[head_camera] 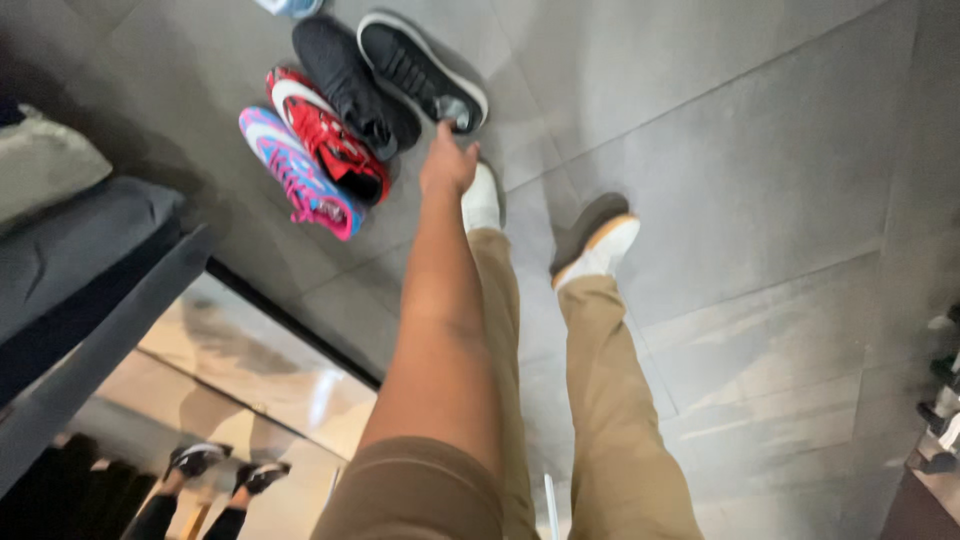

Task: The person picks up several different pairs of shoes one at a time and wipes the exterior and soles with a yellow cloth.

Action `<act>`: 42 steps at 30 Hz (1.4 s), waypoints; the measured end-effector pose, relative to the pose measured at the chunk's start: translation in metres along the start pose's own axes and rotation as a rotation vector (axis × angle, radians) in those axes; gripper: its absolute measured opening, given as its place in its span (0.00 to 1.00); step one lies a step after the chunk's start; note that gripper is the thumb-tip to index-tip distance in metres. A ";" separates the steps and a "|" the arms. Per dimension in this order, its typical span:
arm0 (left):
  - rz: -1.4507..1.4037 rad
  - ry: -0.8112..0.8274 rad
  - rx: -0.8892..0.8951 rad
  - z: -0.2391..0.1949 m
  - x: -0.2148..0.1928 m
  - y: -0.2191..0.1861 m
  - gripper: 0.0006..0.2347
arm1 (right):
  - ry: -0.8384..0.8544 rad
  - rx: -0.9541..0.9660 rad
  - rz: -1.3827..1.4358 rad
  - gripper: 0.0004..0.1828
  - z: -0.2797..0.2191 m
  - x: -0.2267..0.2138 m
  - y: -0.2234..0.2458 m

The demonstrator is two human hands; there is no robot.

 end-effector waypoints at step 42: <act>-0.486 -0.008 0.926 -0.744 0.028 -0.158 0.18 | -0.069 -1.936 0.553 0.13 -0.197 -0.305 0.080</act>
Point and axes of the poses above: each hand's wrist, its own z-axis towards the middle knuckle, its own x-axis out of the palm, y = z × x, the point moved 9 cm from there along z, towards the middle knuckle, and after that the axes turned 7 degrees about y, right-handed, at the moved point
